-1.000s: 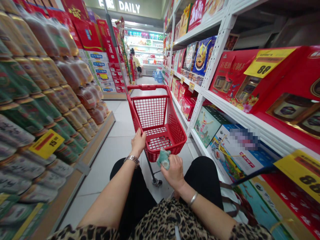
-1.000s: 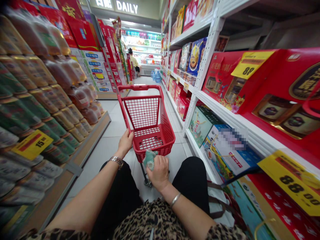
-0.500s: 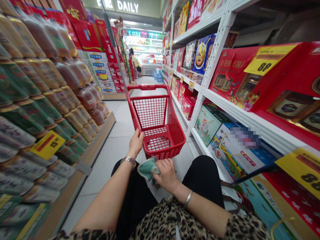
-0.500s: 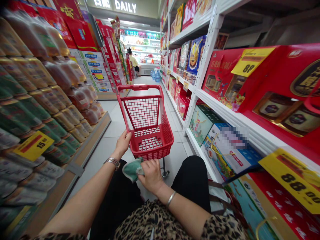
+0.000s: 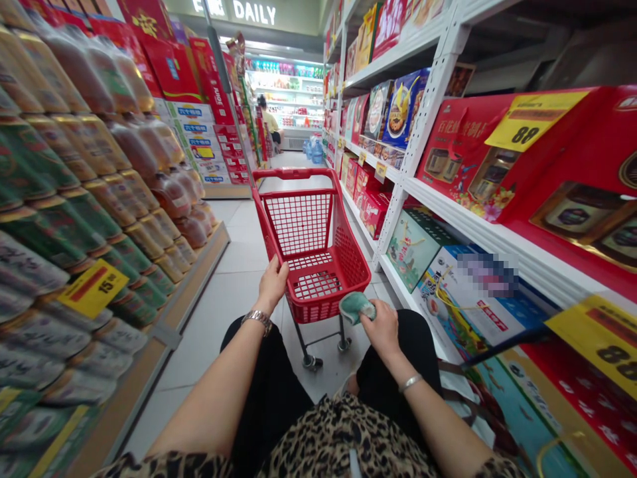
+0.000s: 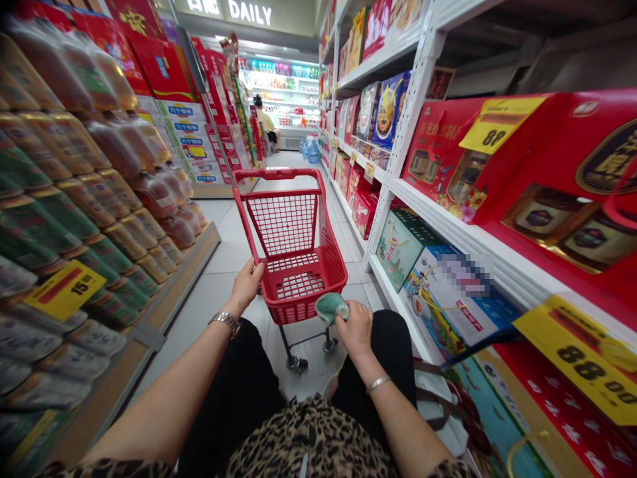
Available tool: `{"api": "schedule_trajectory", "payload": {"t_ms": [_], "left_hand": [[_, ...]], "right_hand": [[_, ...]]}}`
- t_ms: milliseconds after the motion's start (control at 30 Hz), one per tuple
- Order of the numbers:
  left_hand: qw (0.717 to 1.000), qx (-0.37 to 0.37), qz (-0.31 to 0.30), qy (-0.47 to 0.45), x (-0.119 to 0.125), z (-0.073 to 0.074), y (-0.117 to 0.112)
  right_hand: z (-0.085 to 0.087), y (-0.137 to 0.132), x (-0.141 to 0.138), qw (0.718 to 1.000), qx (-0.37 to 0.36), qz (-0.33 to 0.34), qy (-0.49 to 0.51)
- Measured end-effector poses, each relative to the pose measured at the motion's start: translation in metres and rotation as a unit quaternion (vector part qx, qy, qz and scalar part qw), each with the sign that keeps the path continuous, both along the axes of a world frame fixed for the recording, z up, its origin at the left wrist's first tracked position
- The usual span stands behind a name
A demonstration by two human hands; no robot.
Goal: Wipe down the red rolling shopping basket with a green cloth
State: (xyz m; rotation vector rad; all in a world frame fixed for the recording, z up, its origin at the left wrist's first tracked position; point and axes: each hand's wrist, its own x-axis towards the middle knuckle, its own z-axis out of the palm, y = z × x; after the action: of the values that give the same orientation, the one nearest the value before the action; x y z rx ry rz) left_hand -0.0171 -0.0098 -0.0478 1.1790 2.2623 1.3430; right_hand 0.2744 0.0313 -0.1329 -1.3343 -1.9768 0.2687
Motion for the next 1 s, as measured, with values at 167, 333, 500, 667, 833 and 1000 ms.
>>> {"api": "schedule_trajectory", "payload": {"t_ms": [167, 333, 500, 667, 833, 1000], "left_hand": [[1.0, 0.004, 0.004, -0.006, -0.001, 0.001, 0.001], [1.0, -0.007, 0.015, -0.013, -0.001, 0.004, 0.0], [1.0, -0.007, 0.013, -0.011, -0.002, 0.007, -0.002], [1.0, 0.006, 0.002, -0.021, -0.004, 0.008, -0.005], [0.999, 0.015, -0.007, -0.038, -0.008, 0.008, -0.006], [0.998, 0.021, -0.021, -0.053, -0.014, 0.006, -0.006]], "right_hand": [[0.002, -0.014, 0.001, 1.0, 0.02, -0.012, -0.017], [-0.005, -0.056, -0.031, 0.982, 0.063, 0.173, -0.039], [-0.012, -0.07, -0.073, 0.956, 0.048, 0.269, -0.111], [-0.021, -0.067, -0.092, 0.937, 0.021, 0.307, -0.163], [-0.027, -0.054, -0.076, 0.954, 0.008, 0.267, -0.134], [-0.031, -0.031, -0.047, 0.976, -0.026, 0.198, -0.087]]}}
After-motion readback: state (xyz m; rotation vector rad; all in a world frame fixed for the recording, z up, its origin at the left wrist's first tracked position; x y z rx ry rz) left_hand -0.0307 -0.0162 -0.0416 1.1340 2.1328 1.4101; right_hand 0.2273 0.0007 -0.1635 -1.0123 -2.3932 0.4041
